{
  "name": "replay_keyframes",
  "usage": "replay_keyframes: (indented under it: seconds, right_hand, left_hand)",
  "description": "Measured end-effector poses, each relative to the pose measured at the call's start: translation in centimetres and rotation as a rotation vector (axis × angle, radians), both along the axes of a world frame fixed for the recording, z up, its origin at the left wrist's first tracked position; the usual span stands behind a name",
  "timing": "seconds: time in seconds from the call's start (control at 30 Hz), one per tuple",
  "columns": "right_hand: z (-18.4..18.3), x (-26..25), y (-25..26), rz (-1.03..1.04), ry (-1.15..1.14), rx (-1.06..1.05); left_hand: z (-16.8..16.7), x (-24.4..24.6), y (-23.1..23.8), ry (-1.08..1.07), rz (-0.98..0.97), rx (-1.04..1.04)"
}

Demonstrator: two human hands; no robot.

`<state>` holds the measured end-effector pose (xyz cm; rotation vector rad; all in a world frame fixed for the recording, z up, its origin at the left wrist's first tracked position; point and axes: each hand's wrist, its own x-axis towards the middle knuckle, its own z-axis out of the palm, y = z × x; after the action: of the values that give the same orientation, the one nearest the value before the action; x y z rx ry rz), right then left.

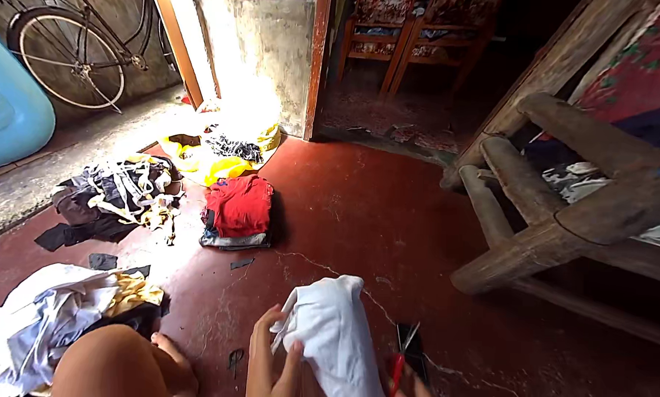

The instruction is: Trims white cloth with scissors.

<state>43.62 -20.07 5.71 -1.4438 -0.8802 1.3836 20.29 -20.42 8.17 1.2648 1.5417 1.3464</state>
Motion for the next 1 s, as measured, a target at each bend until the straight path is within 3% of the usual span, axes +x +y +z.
replay_keyframes:
  seconds: [0.17,0.47,0.57,0.83,1.0]
  right_hand:
    - [2.5,-0.5,1.2,-0.057,0.015,0.083]
    - [3.8,0.8,-2.2,-0.061,0.111,0.206]
    - [3.7,0.6,-3.0,-0.076,0.097,0.205]
    - [4.0,0.2,-4.2,-0.111,0.128,0.184]
    - [1.9,2.3,-4.6,0.085,-0.052,0.180]
  left_hand:
    - [0.7,2.2,-4.5,-0.325,-0.004,-0.189]
    - [1.8,2.2,-3.4,-0.754,0.021,-0.164]
    - [2.3,2.9,-4.4,-0.768,0.077,-0.179]
    - [1.2,4.6,-8.3,-0.626,-0.166,-0.211]
    - [-0.9,3.9,-10.1,-0.441,-0.287,-0.221]
